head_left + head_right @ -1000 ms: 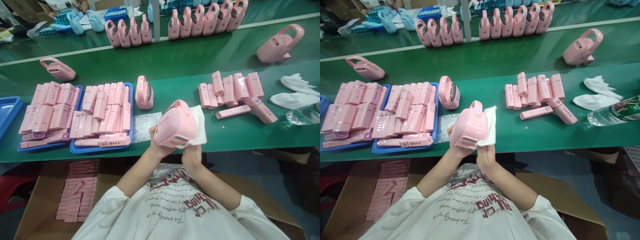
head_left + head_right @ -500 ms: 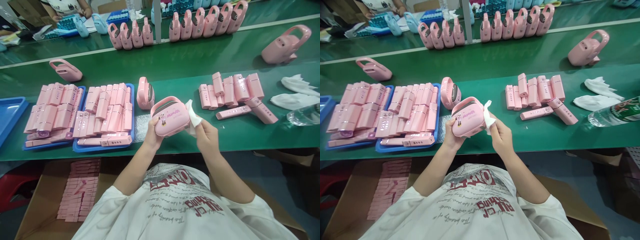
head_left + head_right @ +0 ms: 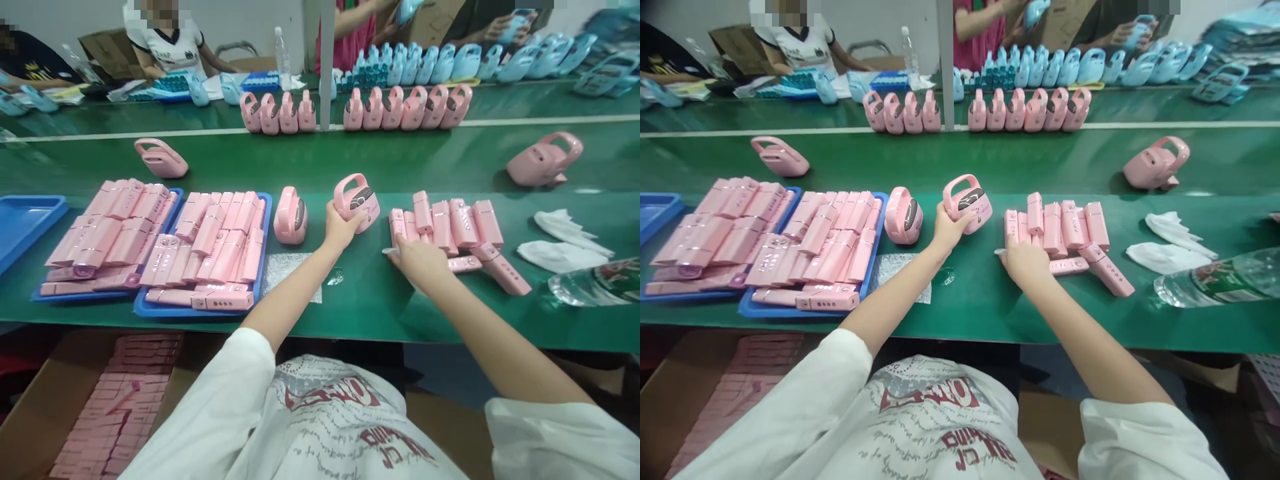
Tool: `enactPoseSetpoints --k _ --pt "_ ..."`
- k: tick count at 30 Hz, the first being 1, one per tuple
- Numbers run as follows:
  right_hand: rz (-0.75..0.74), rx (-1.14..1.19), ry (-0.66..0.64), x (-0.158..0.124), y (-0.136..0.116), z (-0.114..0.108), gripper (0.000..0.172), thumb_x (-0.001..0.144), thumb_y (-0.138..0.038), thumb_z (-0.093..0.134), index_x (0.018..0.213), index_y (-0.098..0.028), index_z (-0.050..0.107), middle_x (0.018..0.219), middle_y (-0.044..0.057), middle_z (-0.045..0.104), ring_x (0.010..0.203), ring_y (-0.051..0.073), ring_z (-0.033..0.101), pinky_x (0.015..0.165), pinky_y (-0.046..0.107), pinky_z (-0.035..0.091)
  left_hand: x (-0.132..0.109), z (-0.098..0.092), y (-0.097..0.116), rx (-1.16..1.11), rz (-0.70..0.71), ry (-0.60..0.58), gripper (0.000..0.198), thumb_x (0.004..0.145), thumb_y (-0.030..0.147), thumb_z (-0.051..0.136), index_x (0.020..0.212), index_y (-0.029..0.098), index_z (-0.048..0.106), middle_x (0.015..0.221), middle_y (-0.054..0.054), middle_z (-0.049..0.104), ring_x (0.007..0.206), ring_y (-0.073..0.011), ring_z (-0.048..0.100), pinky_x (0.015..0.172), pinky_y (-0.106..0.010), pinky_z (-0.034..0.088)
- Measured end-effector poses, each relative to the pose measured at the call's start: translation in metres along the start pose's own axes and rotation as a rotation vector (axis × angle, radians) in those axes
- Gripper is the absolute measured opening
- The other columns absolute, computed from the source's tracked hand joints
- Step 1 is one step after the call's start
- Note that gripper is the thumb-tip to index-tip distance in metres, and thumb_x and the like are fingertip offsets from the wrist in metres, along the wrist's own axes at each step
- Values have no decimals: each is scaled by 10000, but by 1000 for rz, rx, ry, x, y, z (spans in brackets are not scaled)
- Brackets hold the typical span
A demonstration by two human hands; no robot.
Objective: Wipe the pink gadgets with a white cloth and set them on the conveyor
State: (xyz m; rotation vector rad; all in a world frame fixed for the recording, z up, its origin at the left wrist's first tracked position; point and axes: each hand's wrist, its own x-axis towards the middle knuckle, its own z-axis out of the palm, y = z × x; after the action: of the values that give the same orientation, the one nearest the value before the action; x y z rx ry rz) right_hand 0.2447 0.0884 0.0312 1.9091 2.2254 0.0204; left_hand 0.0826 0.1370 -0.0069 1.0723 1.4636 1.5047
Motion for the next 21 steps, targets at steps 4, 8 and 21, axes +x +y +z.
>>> enactPoseSetpoints --k 4,8,21 --pt "-84 17 -49 2 -9 2 491 983 -288 365 1434 -98 399 1009 220 683 993 335 668 768 397 507 53 36 -7 233 61 121 702 665 195 784 1233 178 371 1316 -143 498 1199 -221 534 996 -313 434" --pt "-145 51 -88 9 -12 -4 386 994 -265 340 1287 -148 562 1015 171 691 939 288 697 746 363 527 100 58 -6 337 75 195 711 722 195 747 1298 124 334 1349 -212 453 1287 -269 468 1064 -349 369" --pt "-89 190 -78 147 -4 -24 412 921 -298 523 1268 -82 566 1257 266 555 1133 354 615 901 423 500 147 71 5 486 30 109 823 745 124 699 1404 -16 226 1477 -331 304 1451 -350 256 1193 -427 206"
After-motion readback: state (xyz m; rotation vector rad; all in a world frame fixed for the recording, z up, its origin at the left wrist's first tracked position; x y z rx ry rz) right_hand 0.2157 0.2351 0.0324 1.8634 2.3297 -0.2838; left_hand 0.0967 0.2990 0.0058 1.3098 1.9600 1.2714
